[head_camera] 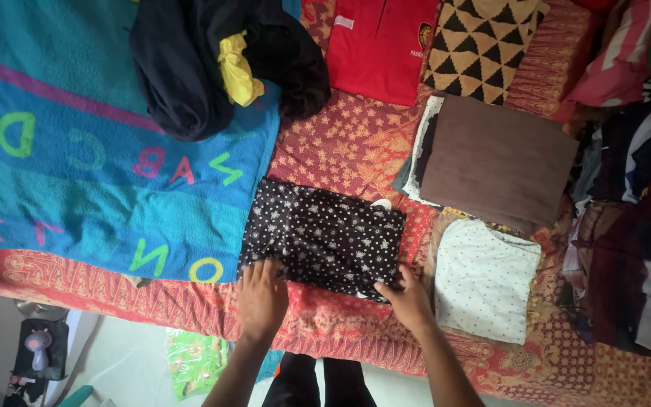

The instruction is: The person retrieves items of clothing from a glass cabinet and folds them on a bed, including a yellow garment, a black garment, an orange cloth, a white patterned item, and a black patterned item.

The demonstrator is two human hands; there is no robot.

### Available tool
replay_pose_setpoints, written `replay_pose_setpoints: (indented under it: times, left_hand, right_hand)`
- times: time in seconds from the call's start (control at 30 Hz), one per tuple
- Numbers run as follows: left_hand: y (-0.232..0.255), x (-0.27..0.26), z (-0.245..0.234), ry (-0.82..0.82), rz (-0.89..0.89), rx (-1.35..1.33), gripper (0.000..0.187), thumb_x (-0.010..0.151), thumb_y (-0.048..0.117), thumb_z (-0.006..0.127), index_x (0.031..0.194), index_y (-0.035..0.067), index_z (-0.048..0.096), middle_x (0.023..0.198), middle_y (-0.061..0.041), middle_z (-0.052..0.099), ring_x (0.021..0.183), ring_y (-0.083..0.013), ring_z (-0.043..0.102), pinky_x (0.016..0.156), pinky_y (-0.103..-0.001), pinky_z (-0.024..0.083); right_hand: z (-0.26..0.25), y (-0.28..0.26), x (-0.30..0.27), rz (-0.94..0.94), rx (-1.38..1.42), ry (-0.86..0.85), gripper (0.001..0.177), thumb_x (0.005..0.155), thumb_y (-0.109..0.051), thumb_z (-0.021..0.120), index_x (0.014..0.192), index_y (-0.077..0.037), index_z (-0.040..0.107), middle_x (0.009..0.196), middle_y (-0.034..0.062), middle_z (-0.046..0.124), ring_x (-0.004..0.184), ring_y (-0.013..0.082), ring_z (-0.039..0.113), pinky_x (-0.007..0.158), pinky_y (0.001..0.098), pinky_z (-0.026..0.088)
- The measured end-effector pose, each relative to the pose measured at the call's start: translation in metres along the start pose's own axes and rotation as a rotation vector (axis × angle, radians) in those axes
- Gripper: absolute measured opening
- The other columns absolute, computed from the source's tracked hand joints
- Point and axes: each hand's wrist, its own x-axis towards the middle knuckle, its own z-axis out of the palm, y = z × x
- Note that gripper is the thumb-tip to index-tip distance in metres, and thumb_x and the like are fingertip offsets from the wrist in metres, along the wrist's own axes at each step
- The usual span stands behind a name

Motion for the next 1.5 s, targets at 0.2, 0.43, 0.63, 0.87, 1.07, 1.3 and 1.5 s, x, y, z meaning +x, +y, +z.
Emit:
replay_pose_setpoints:
  times: [0.2,0.43,0.63,0.87,1.07,1.3,1.5]
  left_hand:
    - [0.017,0.043,0.029,0.256,0.046,-0.341,0.064,0.085,0.027,0.074,0.133,-0.008,0.051,0.117,-0.021,0.06,0.107,-0.0362,0.058,0.093,-0.045,0.048]
    - [0.056,0.06,0.003,-0.089,-0.206,-0.145,0.03,0.091,0.031,0.073,0.107,0.006,0.067,0.104,-0.011,0.071,0.107,-0.0291,0.064,0.095,-0.046,0.05]
    - [0.138,-0.006,-0.025,-0.001,0.129,-0.578,0.034,0.087,0.017,0.071,0.117,0.005,0.062,0.113,-0.017,0.069,0.098,-0.0368,0.07,0.084,-0.046,0.057]
    - [0.221,-0.054,-0.013,0.048,0.419,-0.528,0.049,0.081,0.006,0.068,0.129,-0.001,0.058,0.136,-0.019,0.062,0.125,-0.0393,0.059,0.11,-0.052,0.043]
    - [0.226,-0.068,0.006,-0.218,0.582,-0.782,0.042,0.093,0.021,0.074,0.129,0.005,0.058,0.151,-0.02,0.053,0.135,-0.0398,0.054,0.112,-0.047,0.046]
    - [0.108,0.004,0.027,-0.242,0.266,0.088,0.079,0.09,0.051,0.065,0.158,0.026,0.033,0.163,-0.015,0.025,0.149,-0.033,0.022,0.121,-0.056,0.016]
    - [0.013,0.011,0.027,-0.205,0.322,0.37,0.073,0.089,0.062,0.054,0.156,0.036,0.036,0.168,-0.007,0.022,0.152,-0.0269,0.015,0.12,-0.059,0.009]
  right_hand:
    - [-0.001,-0.016,-0.017,0.008,-0.193,0.023,0.075,0.093,-0.033,0.072,0.155,-0.013,0.034,0.143,0.0165,0.056,0.124,0.0281,0.063,0.108,0.0423,0.049]
    - [0.014,-0.041,-0.042,-0.146,-0.112,0.242,0.049,0.094,-0.032,0.066,0.138,-0.013,0.057,0.128,0.0075,0.067,0.105,0.0182,0.073,0.084,0.0333,0.063]
    - [0.002,-0.064,-0.056,-0.369,0.398,0.101,0.05,0.095,-0.035,0.063,0.138,-0.011,0.053,0.12,0.0083,0.07,0.105,0.0165,0.068,0.083,0.0324,0.057]
    - [-0.065,-0.066,-0.061,-0.252,0.6,0.188,0.048,0.093,-0.037,0.068,0.128,-0.004,0.063,0.114,0.0112,0.072,0.104,0.0202,0.066,0.09,0.0374,0.053]
    - [-0.139,-0.014,-0.059,-0.016,0.562,0.297,0.052,0.096,-0.043,0.064,0.132,-0.006,0.062,0.108,0.0154,0.073,0.101,0.0286,0.068,0.092,0.0419,0.055]
    - [-0.191,0.056,-0.036,-0.154,0.225,0.342,0.053,0.095,-0.045,0.064,0.134,-0.008,0.067,0.12,0.0077,0.076,0.111,0.0217,0.068,0.098,0.0375,0.05]
    - [-0.197,0.072,-0.015,0.049,0.094,0.371,0.065,0.092,-0.052,0.064,0.147,-0.019,0.053,0.137,0.0081,0.064,0.126,0.0237,0.057,0.108,0.0445,0.041]
